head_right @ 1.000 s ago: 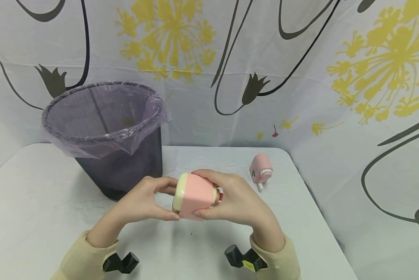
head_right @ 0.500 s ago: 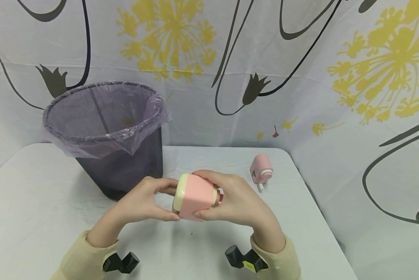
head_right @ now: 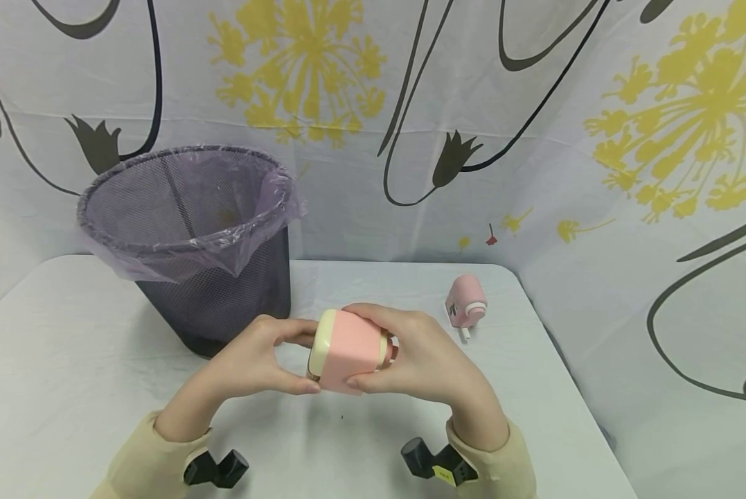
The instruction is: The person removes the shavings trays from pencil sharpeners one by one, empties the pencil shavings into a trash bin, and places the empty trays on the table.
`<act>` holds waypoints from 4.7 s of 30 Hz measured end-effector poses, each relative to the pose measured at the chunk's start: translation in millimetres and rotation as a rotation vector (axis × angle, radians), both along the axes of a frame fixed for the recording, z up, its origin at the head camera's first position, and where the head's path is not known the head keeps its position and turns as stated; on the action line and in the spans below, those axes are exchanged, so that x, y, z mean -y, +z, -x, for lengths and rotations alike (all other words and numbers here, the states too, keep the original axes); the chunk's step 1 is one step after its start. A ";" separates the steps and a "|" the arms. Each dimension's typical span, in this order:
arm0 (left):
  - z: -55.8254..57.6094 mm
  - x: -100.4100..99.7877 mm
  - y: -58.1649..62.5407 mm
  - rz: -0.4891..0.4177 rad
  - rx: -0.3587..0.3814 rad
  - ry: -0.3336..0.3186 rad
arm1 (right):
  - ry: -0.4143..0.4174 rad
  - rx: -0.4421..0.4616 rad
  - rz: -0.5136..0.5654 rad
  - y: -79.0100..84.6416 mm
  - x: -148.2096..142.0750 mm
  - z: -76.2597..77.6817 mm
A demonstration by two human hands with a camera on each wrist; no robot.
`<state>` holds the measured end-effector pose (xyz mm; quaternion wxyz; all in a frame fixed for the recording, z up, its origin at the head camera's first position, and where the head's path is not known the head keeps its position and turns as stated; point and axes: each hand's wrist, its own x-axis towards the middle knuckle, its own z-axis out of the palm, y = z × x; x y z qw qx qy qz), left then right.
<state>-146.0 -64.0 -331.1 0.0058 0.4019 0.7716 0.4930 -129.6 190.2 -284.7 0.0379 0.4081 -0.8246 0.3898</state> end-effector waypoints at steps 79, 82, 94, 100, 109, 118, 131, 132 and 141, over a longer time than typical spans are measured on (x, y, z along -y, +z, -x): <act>3.0 4.0 -1.9 0.010 -0.093 0.022 | 0.018 -0.107 0.038 -3.2 -0.8 2.9; 3.1 4.4 -1.8 0.013 -0.095 0.022 | 0.022 -0.110 0.038 -3.0 -0.9 2.9; 3.4 5.6 -1.3 0.009 -0.094 0.013 | 0.022 -0.116 0.036 -2.2 -2.3 2.5; 4.2 6.3 -1.9 0.007 -0.094 0.010 | 0.020 -0.108 0.038 -1.6 -2.6 1.7; 4.5 6.9 -1.7 0.009 -0.094 0.008 | 0.013 -0.102 0.032 -1.1 -3.7 0.9; 4.1 8.3 -0.6 0.002 -0.096 0.009 | 0.020 -0.126 0.037 -1.0 -4.7 1.2; 4.3 9.6 0.3 0.011 -0.096 0.018 | 0.025 -0.127 0.049 -1.4 -5.5 1.0; 4.4 9.6 0.3 0.012 -0.096 0.018 | 0.023 -0.127 0.049 -1.4 -5.6 1.0; 5.5 13.8 2.1 0.028 -0.107 0.048 | -0.014 -0.120 0.032 0.2 -10.5 0.6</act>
